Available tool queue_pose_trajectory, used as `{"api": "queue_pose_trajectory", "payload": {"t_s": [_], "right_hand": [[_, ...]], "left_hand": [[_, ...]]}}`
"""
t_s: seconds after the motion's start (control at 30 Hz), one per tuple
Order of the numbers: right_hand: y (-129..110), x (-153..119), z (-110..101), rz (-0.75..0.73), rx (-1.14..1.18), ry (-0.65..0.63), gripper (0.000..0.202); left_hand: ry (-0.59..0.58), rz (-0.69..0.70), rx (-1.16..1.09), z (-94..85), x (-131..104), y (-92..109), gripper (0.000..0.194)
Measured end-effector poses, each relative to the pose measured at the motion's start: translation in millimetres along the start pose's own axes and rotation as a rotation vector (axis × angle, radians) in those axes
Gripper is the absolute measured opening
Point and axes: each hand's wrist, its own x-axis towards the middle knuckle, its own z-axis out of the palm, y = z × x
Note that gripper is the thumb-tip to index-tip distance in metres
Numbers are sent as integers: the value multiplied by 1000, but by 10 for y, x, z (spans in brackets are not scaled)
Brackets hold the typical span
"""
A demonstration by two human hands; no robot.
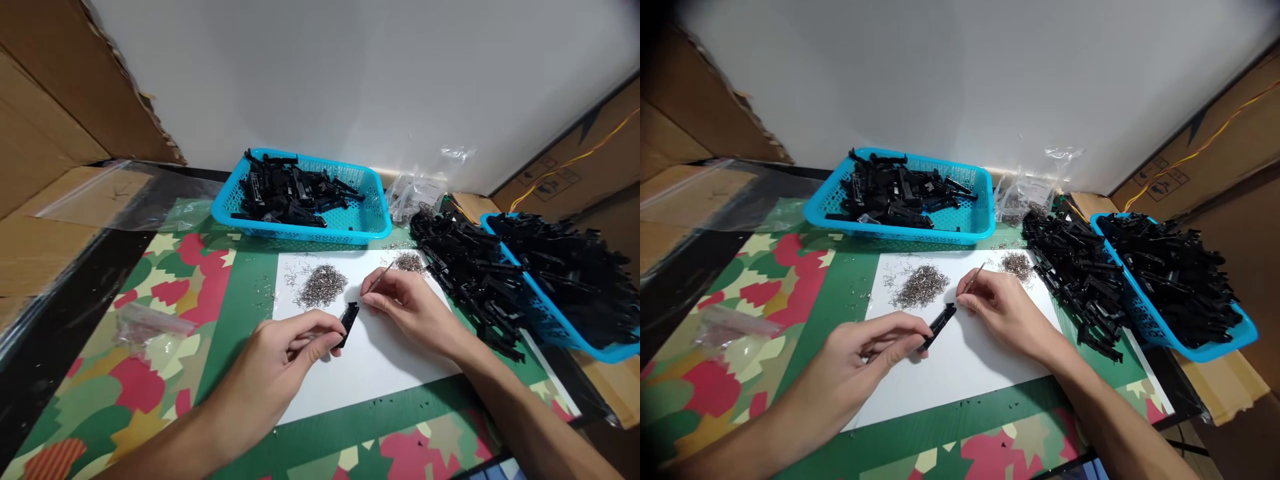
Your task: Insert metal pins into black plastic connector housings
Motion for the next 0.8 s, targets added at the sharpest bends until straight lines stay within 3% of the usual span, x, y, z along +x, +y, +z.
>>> {"api": "queue_pose_trajectory", "payload": {"t_s": [0.17,0.8], "right_hand": [[-34,-41,14,-8,-47,-57,14],[-26,-102,80,-53,-167,27,13]], "left_hand": [[-8,8,-29,25,-5,17,16],[-89,18,132,28,-45,29,20]]}}
